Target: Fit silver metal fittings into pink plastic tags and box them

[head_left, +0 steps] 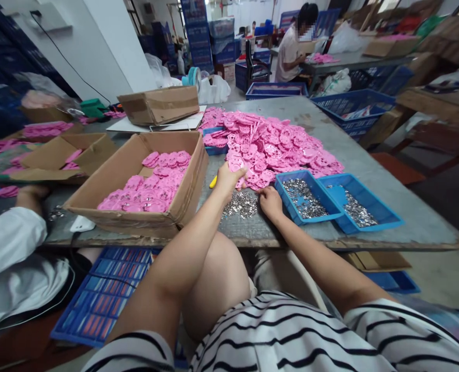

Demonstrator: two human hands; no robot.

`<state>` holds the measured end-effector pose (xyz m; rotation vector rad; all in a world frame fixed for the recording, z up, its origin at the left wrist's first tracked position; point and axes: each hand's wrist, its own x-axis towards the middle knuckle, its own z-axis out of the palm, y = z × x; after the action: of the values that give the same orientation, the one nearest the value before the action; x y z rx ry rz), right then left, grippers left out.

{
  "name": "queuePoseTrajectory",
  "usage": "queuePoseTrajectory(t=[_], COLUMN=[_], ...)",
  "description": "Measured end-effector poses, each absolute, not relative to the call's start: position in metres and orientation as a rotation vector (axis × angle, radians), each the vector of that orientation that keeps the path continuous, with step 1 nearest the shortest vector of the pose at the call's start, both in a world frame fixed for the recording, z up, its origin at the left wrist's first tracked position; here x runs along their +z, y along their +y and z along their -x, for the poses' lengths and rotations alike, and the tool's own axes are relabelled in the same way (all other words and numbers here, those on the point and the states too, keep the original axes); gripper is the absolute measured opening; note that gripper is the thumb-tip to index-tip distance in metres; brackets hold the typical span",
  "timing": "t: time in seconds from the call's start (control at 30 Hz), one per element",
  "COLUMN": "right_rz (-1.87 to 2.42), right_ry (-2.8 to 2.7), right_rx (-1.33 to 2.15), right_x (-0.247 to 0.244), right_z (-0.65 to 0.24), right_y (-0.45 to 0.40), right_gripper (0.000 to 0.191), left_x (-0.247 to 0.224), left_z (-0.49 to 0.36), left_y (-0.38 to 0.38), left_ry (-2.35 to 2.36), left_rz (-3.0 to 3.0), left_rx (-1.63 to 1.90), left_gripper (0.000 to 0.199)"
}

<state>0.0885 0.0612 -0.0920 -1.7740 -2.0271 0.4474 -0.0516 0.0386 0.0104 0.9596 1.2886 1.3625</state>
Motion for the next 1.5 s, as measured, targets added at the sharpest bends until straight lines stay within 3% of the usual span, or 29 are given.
queuePoseTrajectory(t=[0.2, 0.47, 0.93, 1.27, 1.5], right_rz=[1.818, 1.929, 1.894, 1.653, 1.416], right_ry=[-2.000, -2.045, -2.017, -1.784, -1.527], right_rx=[0.447, 0.371, 0.337, 0.506, 0.760], right_x=[-0.094, -0.080, -0.074, -0.088, -0.092], right_z=[-0.091, -0.081, -0.079, -0.090, -0.090], right_y=[0.065, 0.060, 0.052, 0.056, 0.055], right_gripper=[0.032, 0.022, 0.026, 0.016, 0.017], left_x=[0.010, 0.012, 0.009, -0.004, -0.006], left_z=[0.053, 0.048, 0.043, 0.041, 0.045], left_y=[0.039, 0.035, 0.028, 0.033, 0.036], left_ry=[1.218, 1.224, 1.295, 1.293, 1.262], left_rz=[-0.899, -0.873, -0.943, -1.008, -1.084], left_rx=[1.404, 1.397, 1.340, 1.211, 1.123], left_gripper=[0.029, 0.019, 0.012, 0.018, 0.037])
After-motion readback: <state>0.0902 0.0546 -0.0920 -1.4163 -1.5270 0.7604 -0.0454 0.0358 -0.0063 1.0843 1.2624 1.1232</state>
